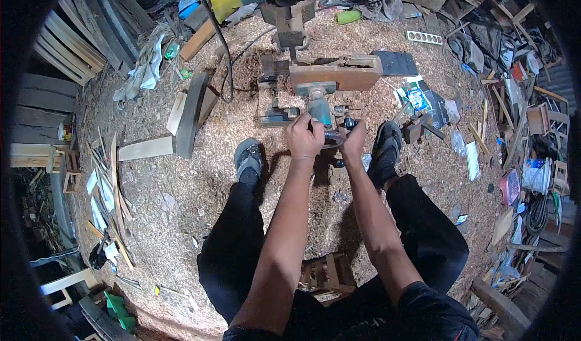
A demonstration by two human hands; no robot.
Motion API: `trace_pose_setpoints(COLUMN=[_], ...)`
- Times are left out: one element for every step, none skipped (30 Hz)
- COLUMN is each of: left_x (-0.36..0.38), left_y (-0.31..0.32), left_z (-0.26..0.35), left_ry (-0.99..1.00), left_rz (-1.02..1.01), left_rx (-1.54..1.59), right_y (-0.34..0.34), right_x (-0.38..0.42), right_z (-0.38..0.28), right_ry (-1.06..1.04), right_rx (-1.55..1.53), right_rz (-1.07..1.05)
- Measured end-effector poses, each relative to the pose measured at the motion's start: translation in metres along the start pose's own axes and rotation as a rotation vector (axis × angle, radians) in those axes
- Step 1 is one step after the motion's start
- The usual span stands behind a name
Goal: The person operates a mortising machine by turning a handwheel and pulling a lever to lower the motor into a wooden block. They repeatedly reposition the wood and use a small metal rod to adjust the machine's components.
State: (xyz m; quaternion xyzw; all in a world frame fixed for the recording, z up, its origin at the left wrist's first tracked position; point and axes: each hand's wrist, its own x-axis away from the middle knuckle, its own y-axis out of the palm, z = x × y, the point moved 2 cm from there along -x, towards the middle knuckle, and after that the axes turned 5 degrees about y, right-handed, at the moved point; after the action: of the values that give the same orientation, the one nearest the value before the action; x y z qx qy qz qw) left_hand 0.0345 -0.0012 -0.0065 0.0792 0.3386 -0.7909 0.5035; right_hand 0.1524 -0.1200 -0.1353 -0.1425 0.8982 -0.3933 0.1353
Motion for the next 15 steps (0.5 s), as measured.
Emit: trace_pose_setpoints(left_x=[-0.003,-0.006,-0.006,-0.004,-0.003,-0.002,-0.004,-0.007,-0.007,-0.005,-0.004,-0.004,-0.004,-0.004,-0.004], left_y=[-0.001,0.000,-0.001,-0.001,-0.002,-0.002,-0.002,-0.003,-0.003,-0.004,-0.003,-0.003,-0.003,-0.003,-0.002], left_z=[-0.001,-0.001,0.001,0.002,0.002,0.003,0.004,0.005,0.006,0.006,0.006,0.006,0.006,0.006,0.006], left_ry=[0.004,0.011,0.010,0.004,0.000,-0.003,0.000,0.003,0.001,-0.004,-0.002,-0.003,0.002,-0.003,-0.007], left_rz=[-0.013,-0.001,0.009,0.020,0.026,0.029,0.032,0.035,0.036,0.034,0.035,0.036,0.038,0.042,0.048], left_rx=[-0.005,0.007,0.017,0.026,0.025,0.026,0.028,0.036,0.043,0.051,0.065,0.079,0.092,0.085,0.078], right_y=[-0.002,-0.002,-0.002,-0.004,-0.006,-0.006,-0.005,-0.004,-0.002,0.001,0.001,0.000,-0.001,0.000,-0.001], right_x=[0.002,-0.001,0.000,0.002,0.002,0.003,0.003,0.002,0.001,0.003,0.004,0.008,0.009,0.010,0.010], right_z=[-0.002,-0.006,-0.007,-0.001,0.001,0.006,0.010,0.012,0.011,0.010,0.009,0.010,0.009,0.006,0.002], right_ry=[0.080,0.153,0.228,0.488,0.579,0.672,0.763,0.692,0.647,0.602,0.552,0.473,0.390,0.305,0.218], right_rx=[-0.225,-0.453,-0.676,-1.007,-1.158,-1.308,-1.463,-1.347,-1.157,-0.964,-0.769,-0.645,-0.525,-0.409,-0.293], right_rz=[-0.055,-0.110,-0.173,-0.367,-0.440,-0.509,-0.576,-0.580,-0.493,-0.406,-0.321,-0.250,-0.177,-0.104,-0.030])
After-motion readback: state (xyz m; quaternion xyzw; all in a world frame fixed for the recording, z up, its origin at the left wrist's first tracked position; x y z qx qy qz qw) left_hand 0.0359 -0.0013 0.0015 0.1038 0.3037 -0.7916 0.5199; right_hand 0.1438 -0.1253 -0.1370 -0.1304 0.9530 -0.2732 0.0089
